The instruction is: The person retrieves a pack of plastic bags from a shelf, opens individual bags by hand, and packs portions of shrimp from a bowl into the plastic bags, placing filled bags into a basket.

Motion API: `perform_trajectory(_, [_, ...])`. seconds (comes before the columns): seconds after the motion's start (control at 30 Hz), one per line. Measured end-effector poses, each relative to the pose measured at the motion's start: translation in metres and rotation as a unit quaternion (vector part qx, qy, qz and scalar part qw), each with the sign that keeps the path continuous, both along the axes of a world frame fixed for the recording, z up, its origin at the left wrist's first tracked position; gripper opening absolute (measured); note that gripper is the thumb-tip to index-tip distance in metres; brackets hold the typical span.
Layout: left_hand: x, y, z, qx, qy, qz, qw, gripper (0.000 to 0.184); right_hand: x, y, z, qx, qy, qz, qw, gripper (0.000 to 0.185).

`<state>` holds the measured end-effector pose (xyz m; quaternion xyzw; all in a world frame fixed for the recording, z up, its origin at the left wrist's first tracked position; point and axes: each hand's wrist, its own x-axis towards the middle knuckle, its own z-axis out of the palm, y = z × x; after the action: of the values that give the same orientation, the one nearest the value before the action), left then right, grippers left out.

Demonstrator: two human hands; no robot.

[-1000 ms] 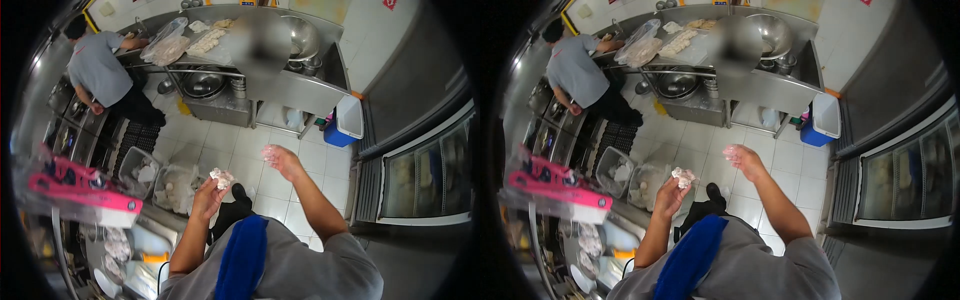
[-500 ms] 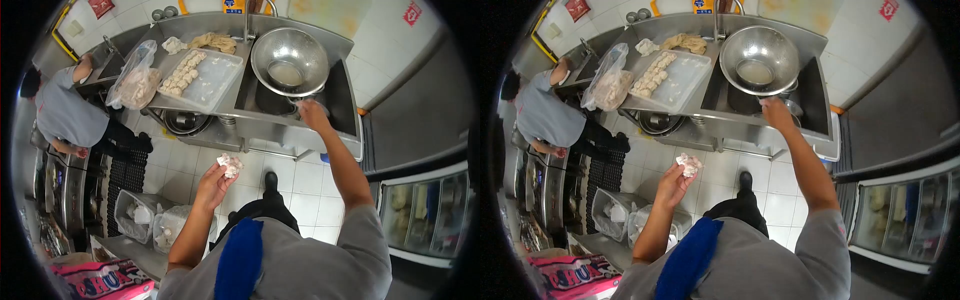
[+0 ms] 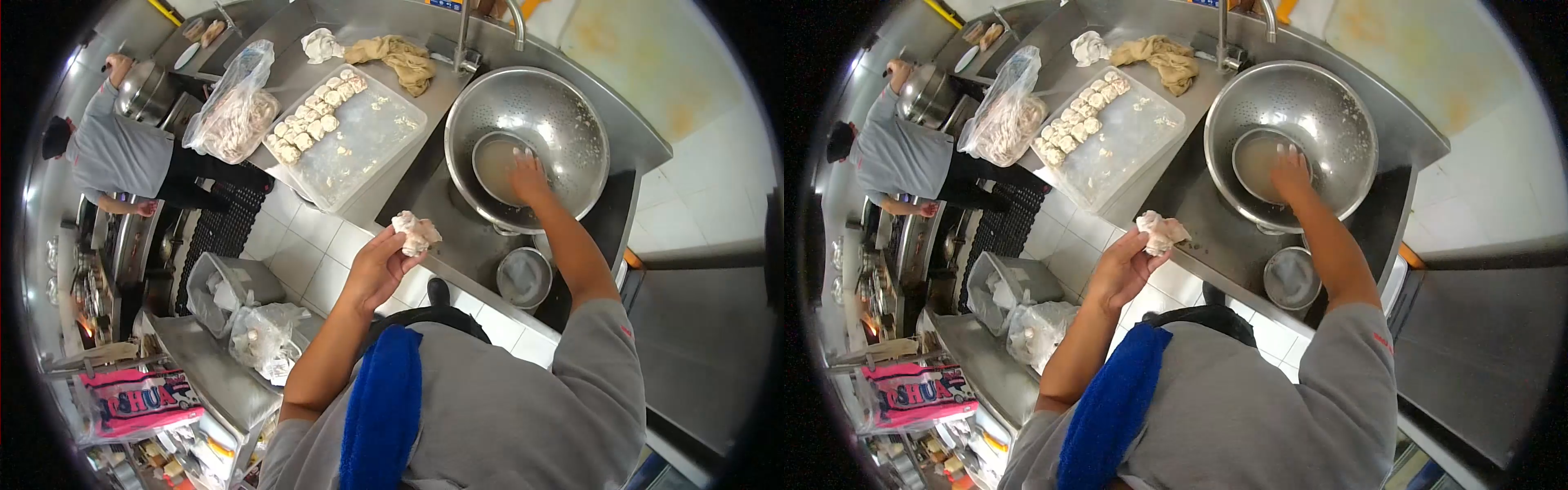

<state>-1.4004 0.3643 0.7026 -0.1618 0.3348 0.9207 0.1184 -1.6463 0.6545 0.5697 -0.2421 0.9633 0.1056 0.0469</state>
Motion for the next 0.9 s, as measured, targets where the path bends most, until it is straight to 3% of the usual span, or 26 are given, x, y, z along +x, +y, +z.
perform_trajectory(0.1, [-0.025,0.017,0.001,0.007,0.023,-0.021,0.999,0.038,-0.009,0.014,0.003,-0.035,-0.06,0.016,0.997,0.03])
perform_trajectory(0.17, [-0.039,0.026,-0.005,0.006,0.013,-0.02,1.0,0.038,-0.007,0.011,0.053,-0.087,-0.247,0.001,0.965,0.038])
perform_trajectory(0.2, [-0.045,0.031,-0.008,0.003,0.008,-0.023,1.0,0.039,0.0,0.01,0.071,-0.087,-0.249,0.002,0.965,0.038])
perform_trajectory(0.27, [-0.055,0.039,-0.013,0.0,0.004,-0.027,1.0,0.038,0.027,0.008,0.106,-0.438,-0.305,0.019,0.845,0.044])
perform_trajectory(0.33, [-0.065,0.048,-0.015,-0.012,-0.008,-0.037,0.999,0.036,0.054,-0.008,0.136,-0.511,-0.305,0.102,0.797,0.041])
perform_trajectory(0.4, [-0.071,0.053,-0.021,-0.003,-0.004,-0.046,0.999,0.035,0.074,-0.028,0.138,-0.513,-0.191,0.185,0.816,0.04])
perform_trajectory(0.5, [-0.073,0.058,-0.022,0.007,0.006,-0.053,0.999,0.034,0.095,-0.047,0.136,-0.495,-0.102,0.224,0.834,0.036])
perform_trajectory(0.57, [-0.074,0.058,-0.021,0.007,0.011,-0.05,0.999,0.033,0.106,-0.053,0.136,-0.437,0.018,0.25,0.864,0.033])
perform_trajectory(0.8, [-0.069,0.057,-0.023,0.035,-0.006,-0.014,0.999,0.031,0.106,-0.053,0.127,-0.446,0.058,0.222,0.865,0.034])
perform_trajectory(0.9, [-0.069,0.054,-0.028,0.034,-0.001,-0.017,0.999,0.03,0.119,-0.066,0.131,-0.458,0.023,0.284,0.842,0.036])
